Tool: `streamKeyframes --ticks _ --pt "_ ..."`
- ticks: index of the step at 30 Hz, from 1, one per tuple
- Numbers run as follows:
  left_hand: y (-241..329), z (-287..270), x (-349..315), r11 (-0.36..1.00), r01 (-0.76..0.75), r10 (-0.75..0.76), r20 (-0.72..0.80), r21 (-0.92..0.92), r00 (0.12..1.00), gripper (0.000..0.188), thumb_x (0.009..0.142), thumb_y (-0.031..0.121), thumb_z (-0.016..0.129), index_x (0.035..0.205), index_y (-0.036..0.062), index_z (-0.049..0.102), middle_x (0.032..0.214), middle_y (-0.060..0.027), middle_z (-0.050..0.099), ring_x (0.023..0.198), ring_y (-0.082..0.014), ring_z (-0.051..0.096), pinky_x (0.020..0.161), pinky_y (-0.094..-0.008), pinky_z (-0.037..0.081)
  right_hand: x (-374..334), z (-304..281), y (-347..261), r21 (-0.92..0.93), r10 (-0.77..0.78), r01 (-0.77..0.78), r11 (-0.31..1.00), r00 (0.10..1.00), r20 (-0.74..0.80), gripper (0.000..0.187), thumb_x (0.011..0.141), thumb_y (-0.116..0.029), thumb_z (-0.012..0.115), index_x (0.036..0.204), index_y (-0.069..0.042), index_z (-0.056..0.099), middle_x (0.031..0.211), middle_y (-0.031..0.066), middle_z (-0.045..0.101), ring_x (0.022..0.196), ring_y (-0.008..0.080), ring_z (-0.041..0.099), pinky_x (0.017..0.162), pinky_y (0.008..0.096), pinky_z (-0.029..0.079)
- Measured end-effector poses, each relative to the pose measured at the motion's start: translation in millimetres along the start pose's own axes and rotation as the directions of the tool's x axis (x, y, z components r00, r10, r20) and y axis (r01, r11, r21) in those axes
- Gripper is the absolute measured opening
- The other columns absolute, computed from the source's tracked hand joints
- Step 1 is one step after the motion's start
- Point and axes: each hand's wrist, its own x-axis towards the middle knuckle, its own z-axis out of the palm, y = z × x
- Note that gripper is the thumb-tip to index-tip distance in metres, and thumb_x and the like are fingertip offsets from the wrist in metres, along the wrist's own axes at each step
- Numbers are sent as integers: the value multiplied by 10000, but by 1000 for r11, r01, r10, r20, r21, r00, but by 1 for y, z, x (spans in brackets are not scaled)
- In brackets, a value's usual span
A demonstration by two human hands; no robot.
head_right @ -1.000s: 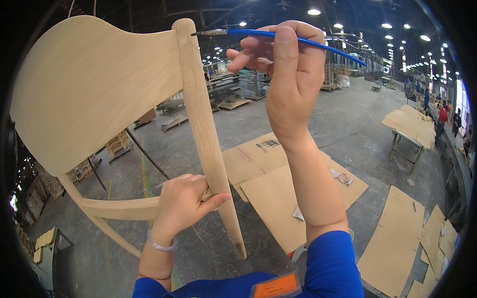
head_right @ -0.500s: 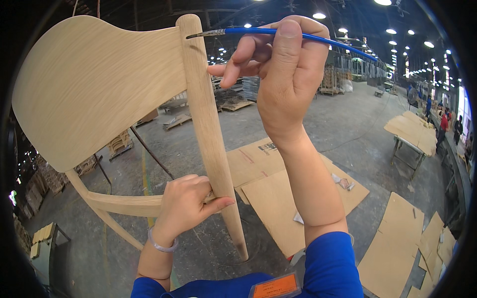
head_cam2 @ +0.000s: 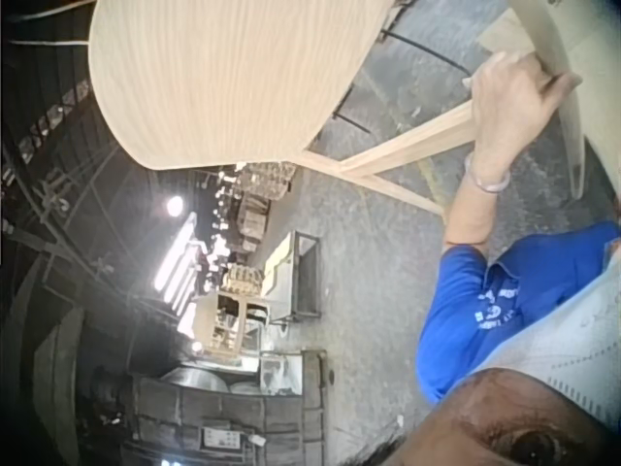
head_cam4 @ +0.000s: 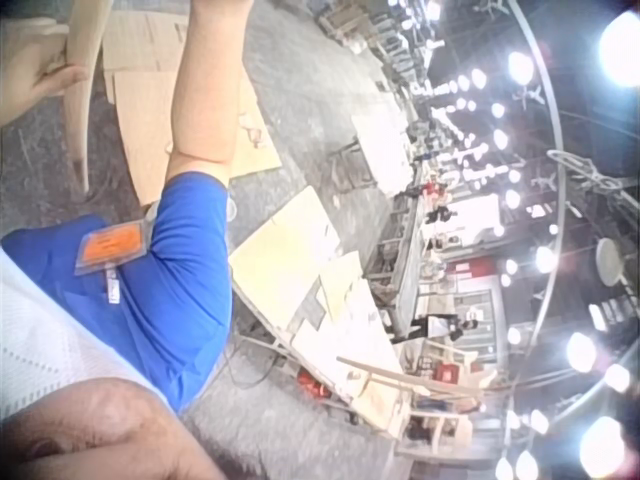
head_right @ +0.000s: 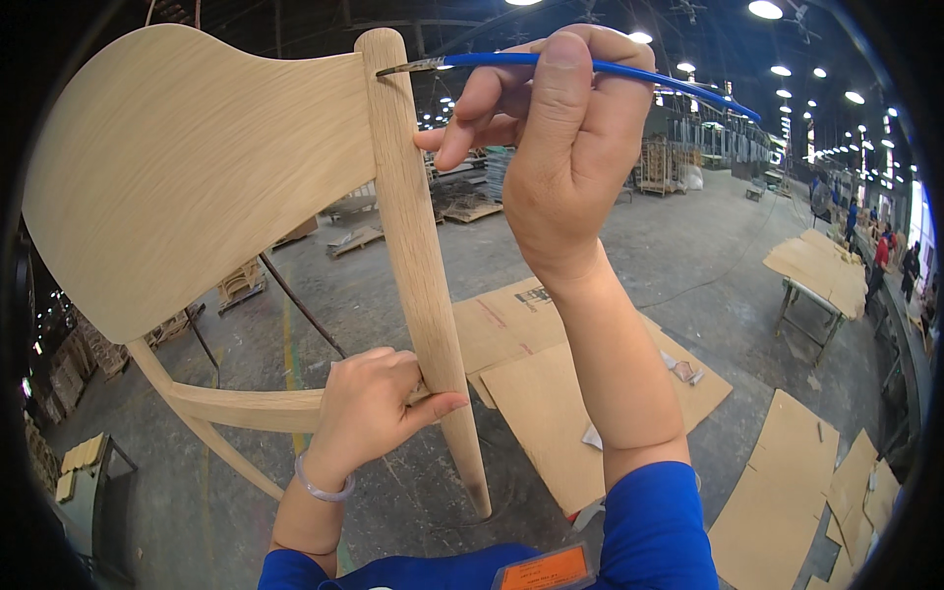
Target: The person uses a small brush to apply a finish to the joints and edges of a wooden chair frame. They repeatedly reposition the chair to access different areas, focusing on the connection points between the backrest and legs.
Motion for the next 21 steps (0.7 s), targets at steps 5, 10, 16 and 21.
streamKeyframes --ticks 5,10,16,21 --pt "-1 -4 -1 999 16 -17 27 34 999 608 882 636 716 691 60 684 604 -95 596 567 -269 605 528 -385 465 1 4 0 -1 11 -11 1000 1000 -10 221 1159 -233 315 1163 -24 386 818 174 620 547 226 655 549 443 670" --pt "-1 -2 -2 1000 3 -3 -10 18 1000 628 882 646 709 666 59 655 597 -90 581 556 -265 591 522 -386 459 2 7 0 -17 7 -7 1000 1000 -11 217 1158 -233 323 1165 -25 384 822 174 620 549 221 652 548 443 670" --pt "-2 -7 -4 1000 -5 6 -17 23 1000 617 873 643 717 676 60 671 598 -87 582 556 -266 590 523 -386 461 3 14 -1 12 22 -22 1000 999 -41 220 1157 -239 326 1169 -26 381 820 170 617 545 215 644 549 450 670" --pt "-3 -11 -8 999 17 -17 -5 29 1000 609 868 638 725 683 59 684 602 -85 590 558 -264 597 523 -381 463 5 19 -1 21 23 -22 1000 999 -47 215 1156 -235 328 1171 -26 379 815 173 615 540 216 640 549 456 670"
